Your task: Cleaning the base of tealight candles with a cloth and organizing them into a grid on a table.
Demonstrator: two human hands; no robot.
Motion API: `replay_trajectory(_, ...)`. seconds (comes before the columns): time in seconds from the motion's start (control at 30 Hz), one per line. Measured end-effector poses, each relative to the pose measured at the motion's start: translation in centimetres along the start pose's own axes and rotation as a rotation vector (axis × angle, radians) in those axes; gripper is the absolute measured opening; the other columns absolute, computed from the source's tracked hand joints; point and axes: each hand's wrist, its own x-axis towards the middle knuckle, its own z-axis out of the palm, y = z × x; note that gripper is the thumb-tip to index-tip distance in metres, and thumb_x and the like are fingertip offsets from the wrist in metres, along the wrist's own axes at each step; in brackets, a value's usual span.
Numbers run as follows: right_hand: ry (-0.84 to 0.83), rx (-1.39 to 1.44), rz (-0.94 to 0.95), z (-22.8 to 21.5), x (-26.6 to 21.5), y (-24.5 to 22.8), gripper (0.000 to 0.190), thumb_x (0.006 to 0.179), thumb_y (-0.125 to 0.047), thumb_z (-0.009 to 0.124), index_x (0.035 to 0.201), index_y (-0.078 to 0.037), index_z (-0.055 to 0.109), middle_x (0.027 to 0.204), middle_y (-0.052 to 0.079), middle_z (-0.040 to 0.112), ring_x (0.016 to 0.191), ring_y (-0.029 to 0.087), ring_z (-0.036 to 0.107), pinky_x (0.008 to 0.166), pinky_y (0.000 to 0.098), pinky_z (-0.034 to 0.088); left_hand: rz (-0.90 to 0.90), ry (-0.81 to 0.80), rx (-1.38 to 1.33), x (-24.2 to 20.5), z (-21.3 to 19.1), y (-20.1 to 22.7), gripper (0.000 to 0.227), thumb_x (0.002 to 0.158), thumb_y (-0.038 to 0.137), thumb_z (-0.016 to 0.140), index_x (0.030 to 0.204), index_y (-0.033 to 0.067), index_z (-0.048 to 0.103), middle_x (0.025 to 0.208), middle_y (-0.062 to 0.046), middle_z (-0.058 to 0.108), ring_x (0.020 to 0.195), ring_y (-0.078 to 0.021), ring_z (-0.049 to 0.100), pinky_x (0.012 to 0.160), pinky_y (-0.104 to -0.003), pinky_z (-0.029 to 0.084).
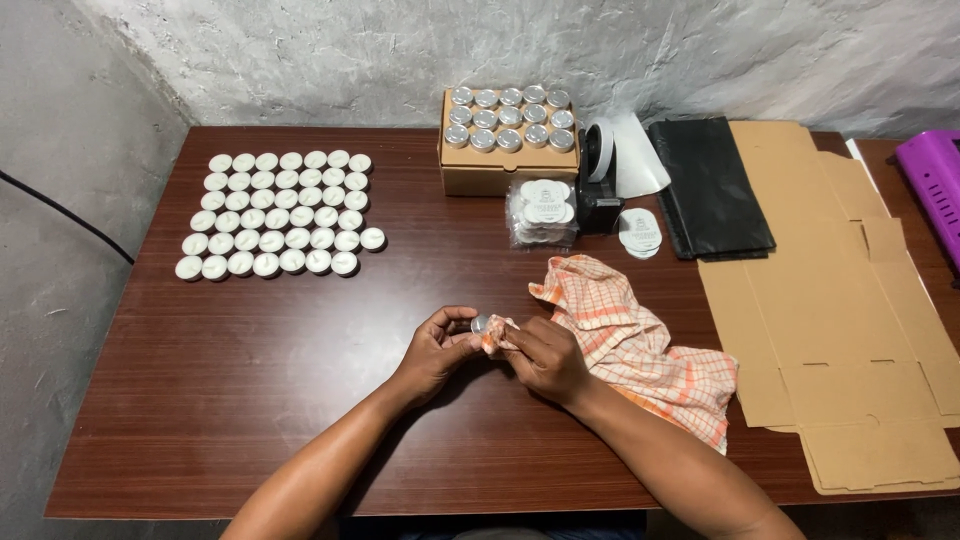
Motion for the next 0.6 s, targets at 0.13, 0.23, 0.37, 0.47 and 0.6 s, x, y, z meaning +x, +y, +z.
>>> replay_trajectory(0.13,-0.004,0.01,-0.058,-0.7,1.5,-1.2,0.022,0.086,-0.007,0.078,0.107,-0.004,0.08,0.073,0.01,0.066,0.057,0.03,0.064,0.051,0.0375,0.053,0.02,0.018,0.006,-0.6,0.9,0.9,0.047,0.081,-0.007,0.081,0.123,-0.0065,0.06,0.105,-0.013,0.064,0.09,-0.0223,0.076,0.081,-0.034,0.068)
replay_trajectory(0.23,-0.02,0.021,-0.079,-0.9,2.0,-1.5,0.027,0.084,-0.003,0.076,0.111,-0.004,0.08,0.073,0.01,0.066,0.056,0.03,0.063,0.049,0.0392,0.052,0.035,0.016,-0.005,-0.7,1.3,1.1,0.044,0.081,-0.008,0.08,0.121,-0.0084,0.06,0.102,-0.015,0.062,0.087,-0.0242,0.076,0.079,-0.033,0.068)
replay_trajectory(0.37,-0.061,0.009,-0.122,-1.1,2.1,-1.4,0.031,0.084,0.0,0.075,0.115,-0.003,0.078,0.075,0.013,0.063,0.057,0.033,0.061,0.05,0.041,0.051,0.03,0.013,0.008,-0.5,0.9,0.6,0.044,0.083,-0.008,0.078,0.124,-0.0084,0.061,0.1,-0.015,0.064,0.086,-0.0215,0.076,0.076,-0.03,0.067)
replay_trajectory(0.47,-0.112,0.029,-0.134,-1.7,3.1,-1.8,0.036,0.084,0.0,0.074,0.119,-0.003,0.077,0.079,0.014,0.064,0.06,0.034,0.062,0.053,0.0429,0.052,0.018,0.003,0.029,-0.3,0.8,0.5,0.046,0.082,-0.007,0.079,0.125,-0.0079,0.063,0.1,-0.018,0.069,0.086,-0.0219,0.076,0.073,-0.029,0.067)
replay_trajectory(0.6,-0.18,0.114,-0.093,-1.8,3.0,-1.3,0.041,0.084,0.002,0.072,0.124,-0.006,0.076,0.08,0.015,0.063,0.062,0.036,0.062,0.055,0.0447,0.053,0.0,-0.04,0.094,-0.1,0.4,0.5,0.046,0.081,-0.006,0.081,0.125,-0.007,0.067,0.109,-0.02,0.072,0.09,-0.0216,0.076,0.074,-0.03,0.067)
